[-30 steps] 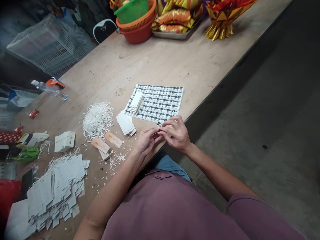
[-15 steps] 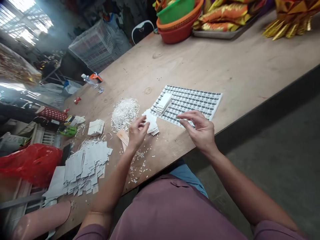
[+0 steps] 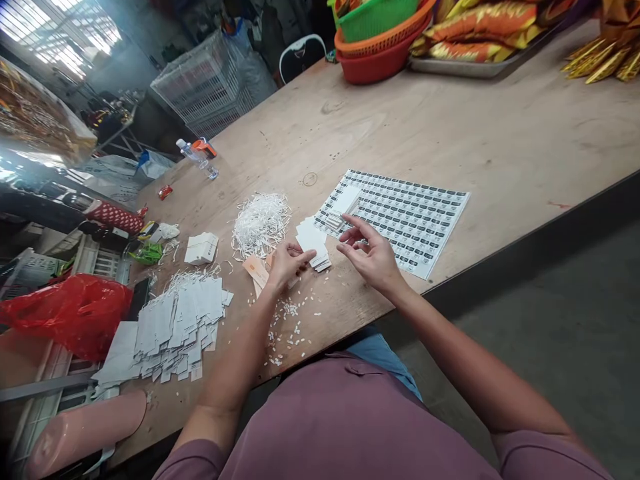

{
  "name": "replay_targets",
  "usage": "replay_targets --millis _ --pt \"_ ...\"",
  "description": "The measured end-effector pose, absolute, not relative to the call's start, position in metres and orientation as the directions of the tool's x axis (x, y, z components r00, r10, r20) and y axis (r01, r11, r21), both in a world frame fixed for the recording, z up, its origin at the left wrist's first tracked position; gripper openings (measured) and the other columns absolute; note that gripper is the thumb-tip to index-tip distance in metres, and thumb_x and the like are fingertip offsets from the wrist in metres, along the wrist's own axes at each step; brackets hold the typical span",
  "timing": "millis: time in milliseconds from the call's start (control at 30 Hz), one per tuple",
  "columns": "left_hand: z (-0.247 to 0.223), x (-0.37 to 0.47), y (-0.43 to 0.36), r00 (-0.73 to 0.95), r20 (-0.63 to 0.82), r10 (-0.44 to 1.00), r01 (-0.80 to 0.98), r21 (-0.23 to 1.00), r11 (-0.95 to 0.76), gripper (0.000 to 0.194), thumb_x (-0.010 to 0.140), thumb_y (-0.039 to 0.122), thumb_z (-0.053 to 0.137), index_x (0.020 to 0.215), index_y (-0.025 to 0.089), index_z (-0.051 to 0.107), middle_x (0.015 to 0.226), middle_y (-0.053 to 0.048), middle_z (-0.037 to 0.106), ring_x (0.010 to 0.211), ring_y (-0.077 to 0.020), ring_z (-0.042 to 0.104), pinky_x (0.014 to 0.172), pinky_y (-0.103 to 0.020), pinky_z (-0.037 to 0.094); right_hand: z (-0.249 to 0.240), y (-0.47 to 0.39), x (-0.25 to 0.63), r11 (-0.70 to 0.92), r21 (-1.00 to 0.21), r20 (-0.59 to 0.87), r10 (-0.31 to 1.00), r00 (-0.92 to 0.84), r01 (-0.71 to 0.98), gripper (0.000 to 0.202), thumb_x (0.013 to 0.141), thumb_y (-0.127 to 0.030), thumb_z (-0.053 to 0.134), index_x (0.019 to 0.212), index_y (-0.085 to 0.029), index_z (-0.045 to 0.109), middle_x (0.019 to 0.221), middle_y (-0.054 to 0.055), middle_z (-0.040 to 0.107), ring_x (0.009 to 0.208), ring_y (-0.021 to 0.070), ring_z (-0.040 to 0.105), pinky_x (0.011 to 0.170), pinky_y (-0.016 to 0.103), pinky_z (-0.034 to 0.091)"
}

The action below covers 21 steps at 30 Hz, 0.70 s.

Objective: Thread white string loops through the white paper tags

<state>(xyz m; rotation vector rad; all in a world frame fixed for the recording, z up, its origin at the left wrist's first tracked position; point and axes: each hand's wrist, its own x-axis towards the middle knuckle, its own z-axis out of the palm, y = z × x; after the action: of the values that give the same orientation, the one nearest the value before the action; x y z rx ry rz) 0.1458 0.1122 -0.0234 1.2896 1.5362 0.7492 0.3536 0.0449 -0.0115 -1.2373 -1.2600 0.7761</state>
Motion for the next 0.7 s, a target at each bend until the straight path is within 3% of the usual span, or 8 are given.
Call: replay_targets --millis 233,433,533,600,700 --pt "-0.024 0.143 0.112 0.001 -0.275 0.961 0.284 0.922 0.263 0.028 0.067 0.028 0.084 0.070 0.019 0.058 0.055 0.001 0.064 0.048 -0.0126 0.058 0.053 -0.025 0.044 -0.011 0.062 0.343 0.240 -0.928 0.298 0.937 0.184 0.286 0.055 0.086 -0.030 0.070 0.139 -0.027 0.059 0.089 0.004 0.072 0.082 0.0214 0.068 0.073 0.039 0.059" --pt "-0.010 0.143 0.109 -0.004 -0.128 0.992 0.229 0.965 0.125 0.012 0.070 0.021 0.078 0.072 0.017 0.067 0.073 0.000 0.067 0.068 -0.0119 0.061 0.070 -0.025 0.047 -0.005 0.094 0.335 0.312 -0.897 0.363 0.924 0.120 0.313 0.060 0.085 -0.029 0.072 0.143 -0.026 0.056 0.096 0.006 0.073 0.086 0.0222 0.068 0.079 0.043 0.059" --pt "0.005 0.144 0.101 0.106 -0.076 0.991 0.138 0.989 0.061 0.015 0.070 0.026 0.080 0.078 0.018 0.072 0.077 0.000 0.069 0.071 -0.0126 0.061 0.072 -0.025 0.048 -0.001 0.111 0.327 0.321 -0.927 0.331 0.943 0.020 0.193 0.076 0.077 -0.027 0.080 0.147 -0.026 0.051 0.095 0.005 0.072 0.085 0.0214 0.068 0.074 0.038 0.060" --pt "0.012 0.144 0.093 0.208 -0.065 0.976 0.064 0.997 0.052 0.021 0.070 0.033 0.082 0.081 0.017 0.074 0.078 -0.001 0.070 0.071 -0.0131 0.061 0.071 -0.026 0.048 0.003 0.116 0.320 0.302 -0.952 0.300 0.953 -0.027 0.058 0.076 0.077 -0.025 0.079 0.147 -0.025 0.049 0.085 0.002 0.069 0.081 0.0192 0.067 0.075 0.036 0.061" --pt "0.017 0.141 0.079 0.246 -0.084 0.966 0.057 0.996 0.072 0.029 0.070 0.042 0.084 0.066 0.016 0.072 0.065 0.000 0.065 0.062 -0.0111 0.057 0.063 -0.025 0.047 0.007 0.114 0.312 0.271 -0.961 0.272 0.962 -0.029 -0.052 0.071 0.079 -0.024 0.076 0.145 -0.023 0.050 0.077 -0.002 0.066 0.077 0.0171 0.067 0.078 0.036 0.062"
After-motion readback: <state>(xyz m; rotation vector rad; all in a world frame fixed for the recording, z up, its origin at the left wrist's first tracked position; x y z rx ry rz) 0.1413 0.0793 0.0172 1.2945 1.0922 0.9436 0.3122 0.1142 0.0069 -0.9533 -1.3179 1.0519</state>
